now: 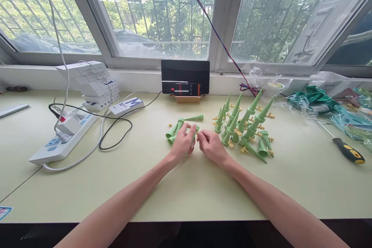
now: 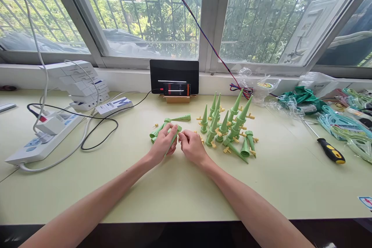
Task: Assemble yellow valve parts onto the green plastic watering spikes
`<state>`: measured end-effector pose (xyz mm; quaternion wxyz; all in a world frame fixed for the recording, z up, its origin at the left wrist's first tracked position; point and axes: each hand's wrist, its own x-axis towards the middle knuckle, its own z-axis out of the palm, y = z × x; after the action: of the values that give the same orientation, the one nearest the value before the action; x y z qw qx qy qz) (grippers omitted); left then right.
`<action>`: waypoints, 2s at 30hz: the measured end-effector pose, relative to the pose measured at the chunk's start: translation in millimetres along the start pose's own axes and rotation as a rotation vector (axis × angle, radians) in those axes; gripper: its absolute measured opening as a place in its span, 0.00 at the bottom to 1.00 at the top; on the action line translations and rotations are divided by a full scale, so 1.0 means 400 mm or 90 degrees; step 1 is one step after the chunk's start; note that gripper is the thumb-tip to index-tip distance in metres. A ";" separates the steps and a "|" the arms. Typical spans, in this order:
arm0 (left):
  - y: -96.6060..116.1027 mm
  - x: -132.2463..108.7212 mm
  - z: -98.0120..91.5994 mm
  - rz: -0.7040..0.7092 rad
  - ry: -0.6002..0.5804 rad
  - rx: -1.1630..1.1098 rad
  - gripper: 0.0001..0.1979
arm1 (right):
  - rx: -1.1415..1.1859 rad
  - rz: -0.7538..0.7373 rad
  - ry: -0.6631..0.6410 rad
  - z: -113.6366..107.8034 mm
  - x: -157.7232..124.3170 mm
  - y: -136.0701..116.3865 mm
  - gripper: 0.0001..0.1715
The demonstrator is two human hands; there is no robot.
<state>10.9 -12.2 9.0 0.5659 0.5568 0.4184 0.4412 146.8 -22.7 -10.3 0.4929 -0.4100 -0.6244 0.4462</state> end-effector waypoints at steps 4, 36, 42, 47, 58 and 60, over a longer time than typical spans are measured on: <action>-0.005 0.002 -0.001 -0.003 0.000 -0.002 0.19 | -0.044 -0.013 0.010 -0.002 0.000 0.002 0.20; 0.001 0.001 0.002 -0.006 0.003 0.003 0.19 | -0.052 -0.024 0.008 -0.003 0.004 0.005 0.22; -0.001 0.002 0.002 -0.008 0.005 0.004 0.20 | -0.063 -0.008 0.001 -0.007 0.001 -0.003 0.21; -0.005 0.004 -0.001 -0.013 0.006 0.009 0.20 | -0.066 0.014 0.012 -0.003 0.002 -0.003 0.21; 0.023 0.013 -0.020 0.114 0.060 0.250 0.20 | -0.118 0.013 0.017 -0.013 0.015 -0.016 0.20; 0.024 0.015 -0.023 0.134 0.066 0.284 0.19 | -0.165 -0.007 0.021 -0.018 0.020 -0.013 0.20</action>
<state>3.4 -4.2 18.4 0.3575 0.6853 0.4735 0.4224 151.9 -15.5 -2.4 0.4486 -0.4742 -0.6708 0.3521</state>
